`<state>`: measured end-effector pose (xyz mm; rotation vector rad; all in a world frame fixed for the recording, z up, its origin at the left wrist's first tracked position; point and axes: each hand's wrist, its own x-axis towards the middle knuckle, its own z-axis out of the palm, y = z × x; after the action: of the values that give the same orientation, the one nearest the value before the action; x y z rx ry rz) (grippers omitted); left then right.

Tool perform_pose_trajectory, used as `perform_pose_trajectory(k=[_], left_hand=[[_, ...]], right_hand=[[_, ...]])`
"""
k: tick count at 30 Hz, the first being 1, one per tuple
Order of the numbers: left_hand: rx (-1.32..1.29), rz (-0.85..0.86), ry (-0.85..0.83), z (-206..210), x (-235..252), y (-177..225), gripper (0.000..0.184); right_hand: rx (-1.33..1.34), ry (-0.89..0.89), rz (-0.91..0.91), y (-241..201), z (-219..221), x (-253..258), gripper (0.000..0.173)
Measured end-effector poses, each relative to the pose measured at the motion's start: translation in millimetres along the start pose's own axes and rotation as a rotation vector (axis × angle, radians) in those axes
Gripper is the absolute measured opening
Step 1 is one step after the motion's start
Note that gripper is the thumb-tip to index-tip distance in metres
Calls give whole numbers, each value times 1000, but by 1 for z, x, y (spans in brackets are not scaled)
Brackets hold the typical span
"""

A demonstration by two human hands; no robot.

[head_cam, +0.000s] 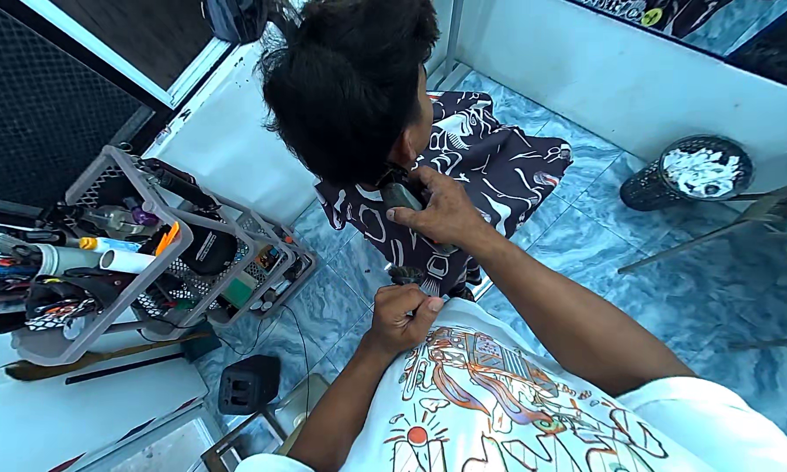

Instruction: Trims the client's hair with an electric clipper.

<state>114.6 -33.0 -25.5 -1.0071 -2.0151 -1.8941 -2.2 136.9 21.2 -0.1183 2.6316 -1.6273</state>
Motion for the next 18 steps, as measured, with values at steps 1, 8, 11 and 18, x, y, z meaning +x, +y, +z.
perform_pose_trajectory(k=[1, 8, 11, 18], left_hand=[[0, 2, 3, 0, 0, 0, 41], [7, 1, -1, 0, -2, 1, 42], [7, -3, -1, 0, -2, 1, 43], [-4, 4, -28, 0, -2, 3, 46]], right_hand=[[-14, -6, 50, -1, 0, -1, 54], [37, -4, -10, 0, 1, 0, 53], [-20, -3, 74, 0, 1, 0, 52], [-40, -9, 37, -1, 2, 1, 53]])
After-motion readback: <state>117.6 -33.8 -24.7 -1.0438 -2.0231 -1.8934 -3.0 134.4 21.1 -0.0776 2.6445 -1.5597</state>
